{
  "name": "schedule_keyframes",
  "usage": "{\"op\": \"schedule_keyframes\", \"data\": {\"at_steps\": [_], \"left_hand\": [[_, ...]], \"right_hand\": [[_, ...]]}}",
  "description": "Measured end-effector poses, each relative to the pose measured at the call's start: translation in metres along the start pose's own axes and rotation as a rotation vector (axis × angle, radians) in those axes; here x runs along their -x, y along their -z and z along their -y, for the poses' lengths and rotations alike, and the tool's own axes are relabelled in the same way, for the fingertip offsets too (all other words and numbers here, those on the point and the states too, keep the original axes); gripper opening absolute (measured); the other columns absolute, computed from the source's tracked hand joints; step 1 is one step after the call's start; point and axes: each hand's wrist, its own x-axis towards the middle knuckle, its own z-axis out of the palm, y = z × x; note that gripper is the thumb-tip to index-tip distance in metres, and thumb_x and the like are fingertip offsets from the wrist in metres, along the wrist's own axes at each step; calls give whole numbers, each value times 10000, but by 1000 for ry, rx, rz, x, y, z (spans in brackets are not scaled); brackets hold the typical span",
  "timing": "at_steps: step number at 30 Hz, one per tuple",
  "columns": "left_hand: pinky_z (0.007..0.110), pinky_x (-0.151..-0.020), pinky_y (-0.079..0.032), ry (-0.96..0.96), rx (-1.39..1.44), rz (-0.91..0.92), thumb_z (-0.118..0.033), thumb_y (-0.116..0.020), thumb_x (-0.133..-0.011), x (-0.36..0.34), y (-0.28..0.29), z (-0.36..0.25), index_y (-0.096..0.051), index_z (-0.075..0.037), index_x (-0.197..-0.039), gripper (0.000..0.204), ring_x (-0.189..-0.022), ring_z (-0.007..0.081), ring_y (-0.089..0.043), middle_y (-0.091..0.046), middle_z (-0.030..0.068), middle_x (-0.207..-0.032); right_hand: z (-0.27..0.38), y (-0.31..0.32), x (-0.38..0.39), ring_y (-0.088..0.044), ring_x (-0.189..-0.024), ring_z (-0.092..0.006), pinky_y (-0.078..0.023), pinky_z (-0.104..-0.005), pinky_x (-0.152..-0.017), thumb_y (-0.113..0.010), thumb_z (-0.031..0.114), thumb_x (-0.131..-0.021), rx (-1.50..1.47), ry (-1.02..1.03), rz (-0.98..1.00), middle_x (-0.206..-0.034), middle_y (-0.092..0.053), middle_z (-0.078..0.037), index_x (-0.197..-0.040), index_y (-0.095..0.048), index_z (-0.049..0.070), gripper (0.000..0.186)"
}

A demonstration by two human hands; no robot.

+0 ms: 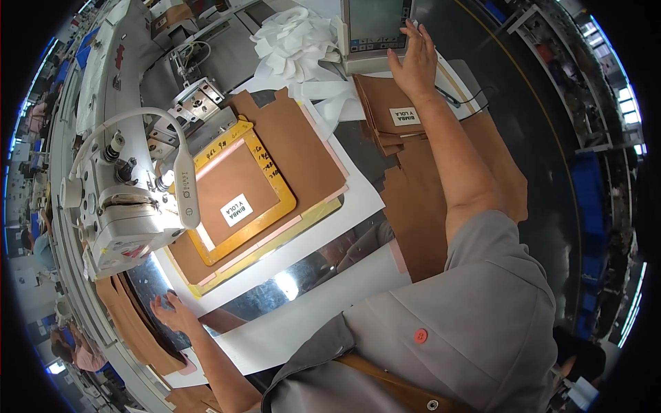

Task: Sewing a pocket onto leather panels using an industrial sewing machine and trimming threads manually.

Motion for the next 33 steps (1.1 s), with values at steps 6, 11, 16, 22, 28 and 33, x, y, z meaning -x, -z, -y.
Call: {"op": "schedule_keyframes", "data": {"at_steps": [6,11,16,22,28,33], "left_hand": [[533,-1091,-424,-88,-237,-33,-393,-596,-1027,57,29,86,-547,-42,-1436,541,-1405,355,-472,-419,137,-1611],[313,-786,-601,132,443,-41,-201,-513,-1056,90,26,76,-489,17,-1467,466,-1258,238,-545,-433,114,-1560],[536,-1225,-80,43,18,-46,-530,-384,-1043,88,29,50,-491,-9,-1478,687,-1547,337,-270,-350,161,-1651],[529,-1222,-117,96,-14,-14,-502,-406,-1047,97,39,49,-469,1,-1492,675,-1552,317,-247,-333,155,-1658],[528,-1215,-135,78,0,-10,-509,-411,-1046,104,39,55,-461,2,-1494,682,-1543,328,-254,-337,158,-1653],[532,-1217,-141,46,-5,-21,-511,-414,-1045,110,39,64,-462,-15,-1495,671,-1539,334,-264,-351,160,-1647]], "right_hand": [[7,-12,-4,-356,-1507,-366,-347,-533,-1181,-755,245,-891,4,47,-32,-1582,-459,-96,-1417,-451,108,623],[1,-20,-13,-469,-1412,-393,-404,-515,-1153,-796,246,-859,35,126,-72,-1475,-546,-146,-1424,-482,57,674],[-27,-13,-23,-438,-1458,-359,-392,-474,-1188,-723,356,-947,179,153,-12,-1524,-530,-153,-1441,-519,52,614],[-25,-19,-16,-407,-1476,-387,-358,-480,-1212,-705,370,-958,131,157,57,-1536,-520,-131,-1466,-486,56,636],[-32,-10,-2,-391,-1487,-393,-335,-478,-1225,-701,369,-960,152,190,49,-1548,-504,-152,-1478,-459,36,661],[-36,-3,7,-374,-1502,-388,-311,-475,-1239,-699,377,-960,129,181,34,-1593,-459,-174,-1447,-497,39,627]]}}
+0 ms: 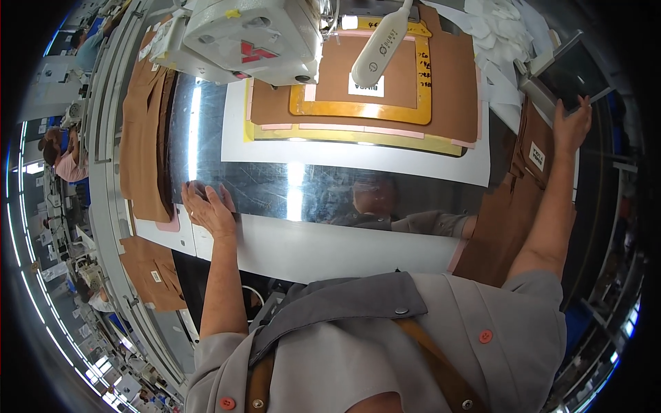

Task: Sewing a pocket onto leather panels using an industrial sewing machine and trimming threads manually.

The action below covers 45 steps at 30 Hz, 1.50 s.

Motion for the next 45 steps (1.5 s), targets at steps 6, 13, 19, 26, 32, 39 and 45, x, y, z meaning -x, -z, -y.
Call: {"op": "schedule_keyframes", "data": {"at_steps": [6,13,19,26,32,39,45], "left_hand": [[537,-1218,-144,1,1,-12,-506,-412,-1043,8,2,8,-470,-15,-1484,663,-1534,343,-272,-358,162,-1641],[539,-1217,-151,-20,-8,-7,-499,-419,-1039,17,3,15,-480,-13,-1475,656,-1529,351,-278,-372,172,-1628],[538,-1218,-156,-22,-9,-11,-489,-428,-1038,13,0,11,-484,-2,-1475,657,-1523,359,-288,-377,183,-1622],[535,-1216,-163,-45,-3,-19,-484,-432,-1041,11,-2,8,-492,9,-1463,651,-1519,367,-288,-378,191,-1616],[533,-1212,-167,-28,-11,-15,-484,-435,-1043,5,0,4,-493,-5,-1464,640,-1514,363,-296,-381,185,-1614],[536,-1211,-165,-51,-12,-22,-467,-441,-1041,-2,-3,6,-501,6,-1455,631,-1512,368,-301,-387,195,-1609],[529,-1214,-177,-30,-34,-16,-448,-446,-1041,-2,-3,0,-504,18,-1447,620,-1509,373,-306,-389,204,-1606]], "right_hand": [[-1,8,13,-380,-1498,-389,-302,-472,-1242,-706,375,-952,20,-9,-6,-1594,-455,-180,-1424,-521,37,609],[-7,13,25,-381,-1495,-394,-301,-475,-1241,-711,375,-947,15,-14,-10,-1590,-462,-179,-1420,-525,41,609],[-4,6,20,-376,-1497,-396,-303,-477,-1242,-716,375,-943,24,-5,-11,-1584,-470,-178,-1423,-524,47,613],[-8,3,16,-384,-1493,-392,-311,-477,-1238,-719,368,-941,55,1,2,-1584,-467,-187,-1421,-527,41,612],[3,13,3,-438,-1454,-389,-351,-488,-1201,-738,337,-920,-58,-1,-68,-1524,-496,-248,-1362,-575,25,565],[14,16,0,-466,-1427,-395,-376,-489,-1175,-747,325,-912,-91,-20,-74,-1477,-526,-260,-1311,-610,19,521],[23,18,-1,-464,-1430,-392,-372,-489,-1177,-743,308,-919,-104,-42,-52,-1474,-528,-258,-1311,-609,19,505]]}}
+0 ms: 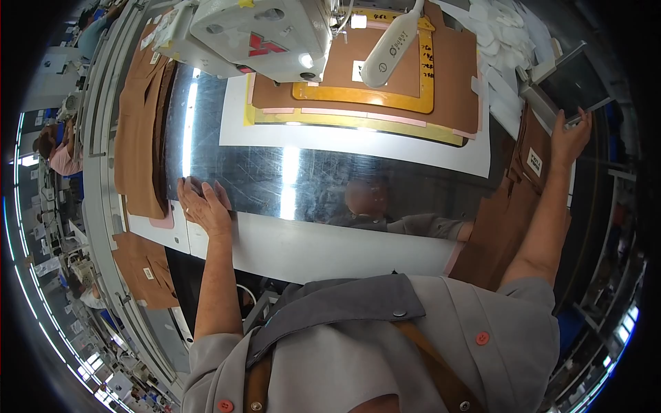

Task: Sewing a pocket onto leather panels using an industrial sewing machine and trimming threads manually.

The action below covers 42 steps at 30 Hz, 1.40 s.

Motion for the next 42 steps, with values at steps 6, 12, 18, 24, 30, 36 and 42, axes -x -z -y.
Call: {"op": "schedule_keyframes", "data": {"at_steps": [6,12,18,24,30,36,42], "left_hand": [[537,-1211,-181,-1,15,-18,-436,-449,-1041,1,-2,-3,-510,21,-1430,603,-1510,369,-310,-388,204,-1609],[501,-1164,-355,-46,91,-37,-286,-515,-1027,-10,-8,6,-539,74,-1395,515,-1404,412,-460,-430,235,-1573],[516,-1167,-351,-55,-3,-51,-583,-387,-1063,-17,-10,27,-536,-38,-1464,693,-1436,374,-448,-433,153,-1604],[515,-1193,-314,-35,-33,-31,-638,-327,-1064,-20,-17,29,-525,-59,-1482,741,-1461,353,-415,-446,157,-1586],[518,-1179,-341,-58,-33,-44,-609,-370,-1064,-17,-11,32,-516,-30,-1474,724,-1439,369,-439,-465,175,-1562],[509,-1163,-365,-53,107,-52,-398,-439,-1065,-7,-4,-5,-508,77,-1434,606,-1413,417,-447,-467,254,-1535],[540,-1182,-230,-10,31,10,-431,-442,-1049,-8,3,-11,-495,3,-1462,601,-1496,360,-333,-384,175,-1618]], "right_hand": [[11,-1,-3,-462,-1429,-401,-371,-501,-1174,-740,297,-920,-41,42,-14,-1477,-525,-261,-1311,-606,17,499],[-5,0,-1,-454,-1426,-410,-378,-526,-1164,-769,273,-891,-6,7,-54,-1524,-492,-220,-1350,-561,96,534],[4,1,9,-384,-1461,-402,-361,-573,-1158,-753,251,-882,29,-150,24,-1561,-438,-181,-1369,-535,108,553],[0,2,4,-320,-1514,-370,-330,-566,-1186,-743,261,-894,52,-91,51,-1605,-395,-155,-1387,-507,105,568],[12,-9,-3,-332,-1513,-349,-341,-552,-1178,-754,271,-888,57,-62,19,-1596,-425,-123,-1376,-523,124,560],[0,-8,-14,-436,-1452,-385,-414,-529,-1139,-764,308,-881,197,3,15,-1548,-516,-115,-1346,-587,89,544],[0,-6,-23,-429,-1462,-399,-410,-503,-1182,-739,353,-912,229,6,66,-1542,-529,-155,-1367,-591,64,560]]}}
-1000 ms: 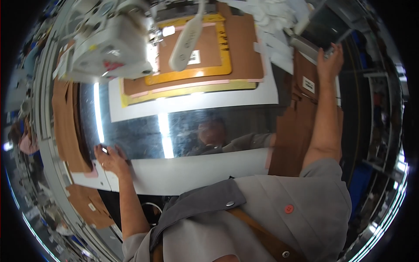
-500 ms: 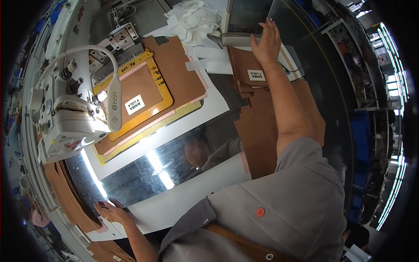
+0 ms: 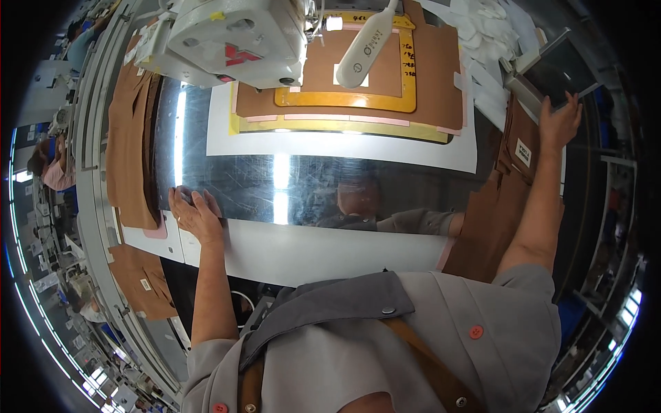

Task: Sewing a pocket onto leather panels using an industrial sewing machine and trimming threads manually.

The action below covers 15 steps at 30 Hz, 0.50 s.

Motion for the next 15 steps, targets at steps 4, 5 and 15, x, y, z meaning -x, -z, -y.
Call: {"op": "schedule_keyframes", "data": {"at_steps": [4,5,15], "left_hand": [[542,-1186,-221,19,-16,-5,-437,-441,-1048,-1,-1,5,-487,-7,-1466,601,-1503,355,-317,-375,175,-1622],[540,-1188,-217,12,-25,0,-437,-443,-1047,-2,-1,5,-484,-9,-1468,602,-1503,354,-317,-374,173,-1622],[532,-1210,-117,41,-39,-20,-529,-424,-1039,2,-3,6,-413,-12,-1516,703,-1552,327,-223,-296,154,-1664]], "right_hand": [[2,-1,1,-406,-1479,-396,-380,-496,-1206,-742,364,-911,2,-37,15,-1545,-521,-168,-1383,-584,64,581],[1,-2,2,-406,-1479,-396,-380,-496,-1206,-742,364,-911,1,-34,15,-1545,-521,-168,-1383,-584,64,581],[-3,-8,1,-406,-1479,-407,-407,-527,-1177,-727,415,-914,33,-11,47,-1551,-510,-181,-1388,-581,78,600]]}}
